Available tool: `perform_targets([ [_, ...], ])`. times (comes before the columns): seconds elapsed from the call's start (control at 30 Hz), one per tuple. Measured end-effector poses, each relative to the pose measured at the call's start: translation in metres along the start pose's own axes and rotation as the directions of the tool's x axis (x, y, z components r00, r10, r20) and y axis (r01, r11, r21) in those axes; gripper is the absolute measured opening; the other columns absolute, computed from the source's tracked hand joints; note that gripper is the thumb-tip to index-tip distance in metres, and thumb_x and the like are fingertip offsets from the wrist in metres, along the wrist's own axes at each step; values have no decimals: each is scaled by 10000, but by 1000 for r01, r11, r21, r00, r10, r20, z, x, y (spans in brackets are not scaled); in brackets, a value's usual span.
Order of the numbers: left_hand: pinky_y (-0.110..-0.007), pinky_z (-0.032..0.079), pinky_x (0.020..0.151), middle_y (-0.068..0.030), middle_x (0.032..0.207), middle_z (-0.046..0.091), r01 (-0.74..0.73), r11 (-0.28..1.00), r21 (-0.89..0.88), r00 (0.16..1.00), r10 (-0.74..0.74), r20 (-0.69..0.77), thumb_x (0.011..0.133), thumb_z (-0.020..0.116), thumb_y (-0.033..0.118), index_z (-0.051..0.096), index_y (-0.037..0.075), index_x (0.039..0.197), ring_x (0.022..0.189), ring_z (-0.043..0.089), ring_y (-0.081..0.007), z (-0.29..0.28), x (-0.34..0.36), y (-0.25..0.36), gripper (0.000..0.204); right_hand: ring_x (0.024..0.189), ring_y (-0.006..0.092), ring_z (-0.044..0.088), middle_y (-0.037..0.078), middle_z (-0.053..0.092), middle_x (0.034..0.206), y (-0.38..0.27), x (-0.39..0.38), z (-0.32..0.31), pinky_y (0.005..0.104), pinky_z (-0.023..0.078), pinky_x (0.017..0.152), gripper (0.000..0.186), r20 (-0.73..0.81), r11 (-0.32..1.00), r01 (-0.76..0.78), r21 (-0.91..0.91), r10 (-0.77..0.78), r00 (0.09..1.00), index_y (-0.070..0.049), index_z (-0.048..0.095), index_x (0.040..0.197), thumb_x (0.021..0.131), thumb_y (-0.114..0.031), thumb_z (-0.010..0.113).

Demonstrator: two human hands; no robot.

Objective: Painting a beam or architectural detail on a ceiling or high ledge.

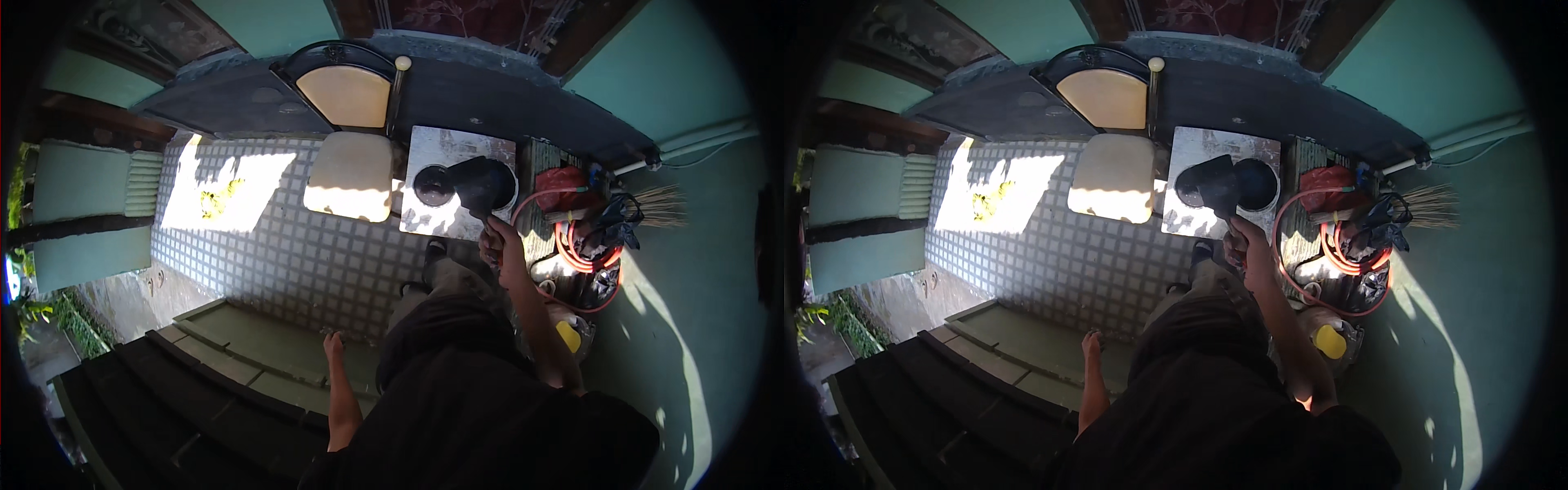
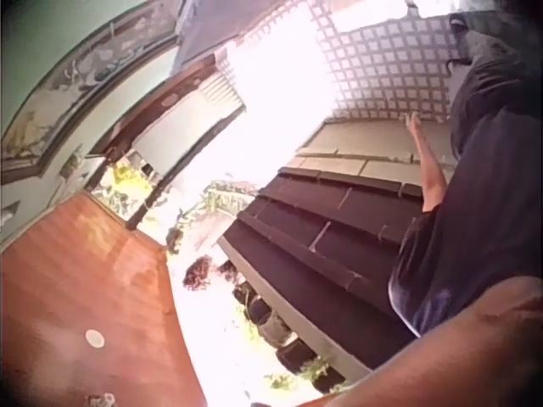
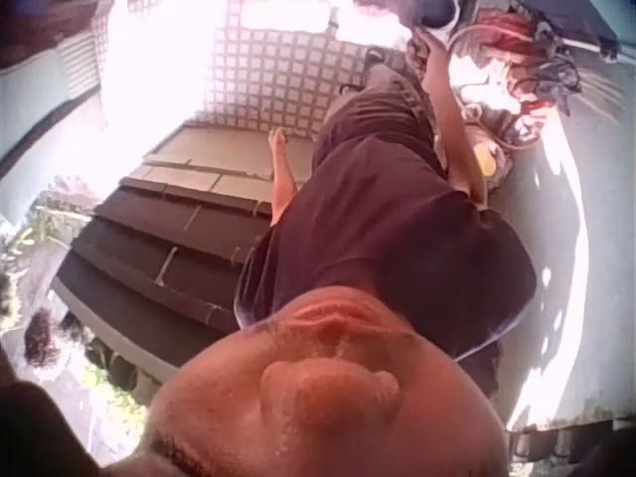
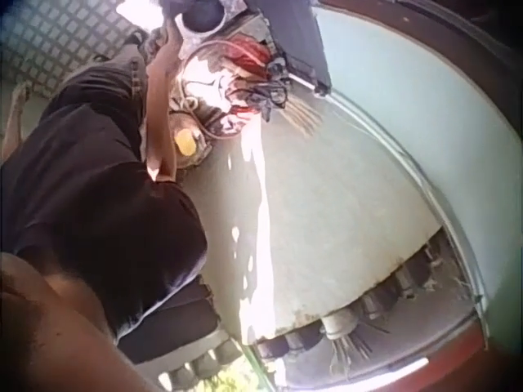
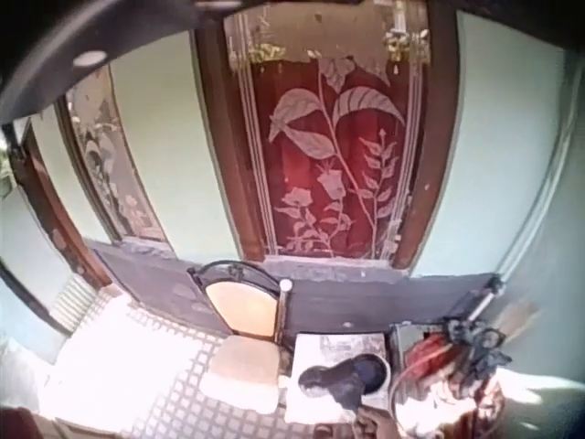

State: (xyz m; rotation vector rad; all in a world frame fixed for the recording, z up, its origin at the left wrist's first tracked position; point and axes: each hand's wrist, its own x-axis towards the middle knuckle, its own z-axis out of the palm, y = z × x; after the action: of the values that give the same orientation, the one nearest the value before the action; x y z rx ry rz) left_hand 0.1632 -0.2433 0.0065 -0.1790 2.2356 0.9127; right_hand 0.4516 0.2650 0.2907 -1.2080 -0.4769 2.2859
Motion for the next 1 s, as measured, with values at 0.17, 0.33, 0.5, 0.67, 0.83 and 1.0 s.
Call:
perform_targets([
  [0.17,-377,521,889,-188,1110,723,-290,838,463,917,104,386,866,637,296,681,-3,1186,1019,687,-267,106,18,148,440,395,96,409,-11,567,616,7,41,-87,244,247,373,239,-239,997,7,82,13,971,-160,565,853,964,-370,592],
  [0.33,-367,522,915,-153,1138,727,-429,808,404,855,219,471,892,620,265,640,48,1268,1086,684,-259,195,51,234,435,424,75,445,-18,592,641,16,66,-85,237,279,393,257,-483,999,-44,-16,31,875,-150,571,784,966,-330,598],
  [0.5,-388,525,938,-160,1141,722,-507,782,361,746,189,638,923,620,222,638,76,1234,1094,687,-306,311,80,271,345,524,61,507,-37,555,637,92,116,-111,253,362,477,199,-484,923,-19,-384,-184,856,-62,704,999,968,-239,617],
  [0.67,-430,506,978,-200,1187,695,-558,722,409,737,204,644,914,599,184,607,65,1284,1134,661,-356,386,123,273,388,677,194,573,110,590,774,168,182,-113,363,480,660,403,-204,432,89,-897,-584,785,-66,608,1369,970,-117,592],
  [0.83,-434,507,975,-196,1195,695,-521,766,377,760,216,612,919,595,184,570,67,1337,1139,661,-352,428,156,259,435,724,249,551,87,528,776,220,241,-122,384,494,697,480,-278,438,-41,-898,-493,824,-90,525,1450,973,-60,565],
  [1.0,-372,536,904,-165,1125,723,-492,809,323,741,193,644,911,619,155,576,45,1293,1054,699,-285,443,170,247,400,762,262,547,111,536,874,264,277,-136,398,502,698,551,-267,401,-62,-914,-478,837,-125,419,1523,990,-47,533],
])
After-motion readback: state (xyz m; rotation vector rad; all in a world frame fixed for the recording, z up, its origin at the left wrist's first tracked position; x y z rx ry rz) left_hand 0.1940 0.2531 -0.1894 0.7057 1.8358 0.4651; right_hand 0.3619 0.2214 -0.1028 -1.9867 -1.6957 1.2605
